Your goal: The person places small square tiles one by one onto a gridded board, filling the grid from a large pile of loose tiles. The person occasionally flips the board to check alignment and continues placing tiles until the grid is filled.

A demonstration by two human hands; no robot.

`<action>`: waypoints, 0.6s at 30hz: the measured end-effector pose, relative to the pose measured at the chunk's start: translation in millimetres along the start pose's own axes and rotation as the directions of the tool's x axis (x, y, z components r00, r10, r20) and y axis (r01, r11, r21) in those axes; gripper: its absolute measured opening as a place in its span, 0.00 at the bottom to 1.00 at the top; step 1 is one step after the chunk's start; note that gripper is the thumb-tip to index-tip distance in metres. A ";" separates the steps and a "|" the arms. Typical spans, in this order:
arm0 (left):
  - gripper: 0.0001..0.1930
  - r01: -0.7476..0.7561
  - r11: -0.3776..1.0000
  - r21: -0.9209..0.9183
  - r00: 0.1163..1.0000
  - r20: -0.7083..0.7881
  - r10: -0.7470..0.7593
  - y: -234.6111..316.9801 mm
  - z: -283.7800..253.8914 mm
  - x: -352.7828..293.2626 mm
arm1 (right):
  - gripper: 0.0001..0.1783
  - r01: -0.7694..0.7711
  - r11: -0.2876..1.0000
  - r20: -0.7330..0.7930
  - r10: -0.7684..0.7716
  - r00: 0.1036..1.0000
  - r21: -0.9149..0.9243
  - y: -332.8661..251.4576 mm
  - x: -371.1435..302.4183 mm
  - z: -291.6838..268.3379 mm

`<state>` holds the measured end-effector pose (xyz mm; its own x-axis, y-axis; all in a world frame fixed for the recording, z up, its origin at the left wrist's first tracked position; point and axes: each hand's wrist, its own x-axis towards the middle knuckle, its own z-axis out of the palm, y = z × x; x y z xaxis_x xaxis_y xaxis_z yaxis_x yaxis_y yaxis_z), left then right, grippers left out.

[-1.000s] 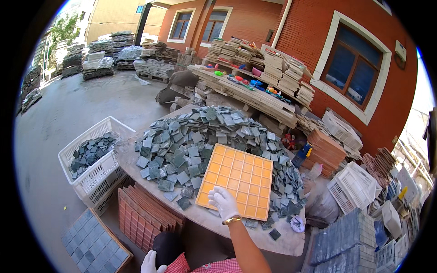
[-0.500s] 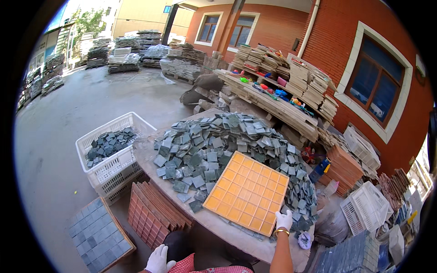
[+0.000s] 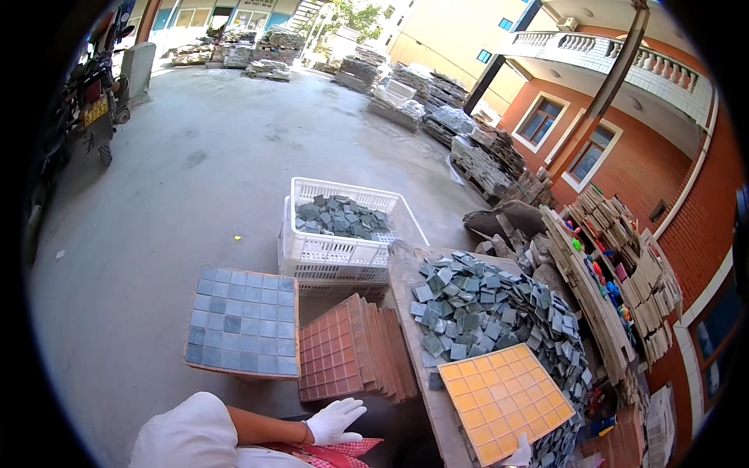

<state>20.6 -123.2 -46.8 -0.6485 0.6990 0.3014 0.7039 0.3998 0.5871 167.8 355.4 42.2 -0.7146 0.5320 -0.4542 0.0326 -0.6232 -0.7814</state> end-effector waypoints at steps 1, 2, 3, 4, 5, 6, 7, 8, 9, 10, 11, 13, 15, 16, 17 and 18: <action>0.38 0.021 0.975 -0.222 0.997 -0.073 -0.038 7.8 -0.6 2.5 | 0.31 -0.032 0.999 0.064 0.031 0.997 0.013 5.6 -19.5 25.9; 0.38 0.144 0.848 -0.510 0.988 0.021 -0.156 18.7 -5.7 8.8 | 0.31 0.039 0.998 0.057 -0.037 0.998 -0.039 16.8 -35.4 56.7; 0.37 0.308 0.457 -0.834 0.940 0.194 -0.280 27.2 -6.1 14.9 | 0.31 0.101 0.991 0.056 -0.096 0.994 -0.092 37.6 -51.3 88.5; 0.36 0.396 -0.065 -0.916 0.870 0.397 -0.292 31.6 -6.0 17.1 | 0.31 0.162 0.976 0.057 -0.155 0.986 -0.145 62.5 -64.2 108.9; 0.36 0.336 -0.648 -0.684 0.829 0.541 -0.141 29.4 -6.6 18.4 | 0.31 0.158 0.972 0.101 -0.142 0.985 -0.174 90.2 -55.1 118.3; 0.36 0.269 -0.755 -0.598 0.867 0.491 -0.080 30.0 -14.9 14.5 | 0.31 0.150 0.968 0.142 -0.123 0.982 -0.202 121.5 -46.2 126.8; 0.36 0.206 -0.788 -0.580 0.913 0.404 -0.058 28.5 -28.6 13.0 | 0.26 0.077 0.978 0.122 -0.054 0.991 -0.193 143.7 -76.3 179.1; 0.35 0.144 -0.819 -0.555 0.950 0.311 -0.043 25.8 -42.5 11.3 | 0.27 0.222 0.965 0.258 -0.182 0.949 -0.137 166.5 -83.3 207.4; 0.31 0.089 -0.748 -0.658 0.941 0.301 -0.153 19.0 -58.2 6.9 | 0.29 0.361 0.931 0.384 -0.315 0.868 -0.053 183.4 -88.7 225.8; 0.31 0.032 -0.648 -0.761 0.880 0.329 -0.343 12.8 -74.1 -3.9 | 0.29 0.291 0.917 0.468 -0.138 0.873 -0.273 192.2 -94.7 234.6; 0.31 0.007 -0.620 -0.785 0.889 0.288 -0.355 -6.6 -86.7 -20.2 | 0.29 0.035 0.995 0.475 0.016 0.880 -0.098 208.4 -96.7 251.8; 0.32 -0.124 -0.574 -0.810 0.867 0.193 -0.460 -56.6 -93.7 -56.4 | 0.27 -0.050 0.984 0.596 0.145 0.790 -0.173 232.6 -80.2 258.5; 0.30 -0.197 -0.503 -0.842 0.806 0.153 -0.572 -92.5 -102.6 -85.9 | 0.26 -0.104 0.940 0.528 0.272 0.805 -0.325 237.3 -84.1 261.6; 0.28 -0.230 -0.460 -0.858 0.751 0.144 -0.644 -118.6 -99.0 -105.4 | 0.26 -0.133 0.911 0.475 0.323 0.819 -0.391 241.4 -84.6 254.1; 0.25 -0.287 -0.437 -0.852 0.684 0.137 -0.717 -139.0 -102.0 -125.3 | 0.25 -0.142 0.880 0.441 0.360 0.822 -0.454 244.4 -84.8 246.5; 0.24 -0.314 -0.368 -0.875 0.641 0.090 -0.762 -158.9 -104.7 -144.2 | 0.25 -0.152 0.877 0.426 0.365 0.827 -0.456 244.1 -85.3 234.4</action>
<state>-28.1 -349.5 -104.9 -0.9260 0.1971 -0.3219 -0.3092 -0.8853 0.3473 72.9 23.5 -9.4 -0.8774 -0.0319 -0.4788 0.4561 -0.3656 -0.8114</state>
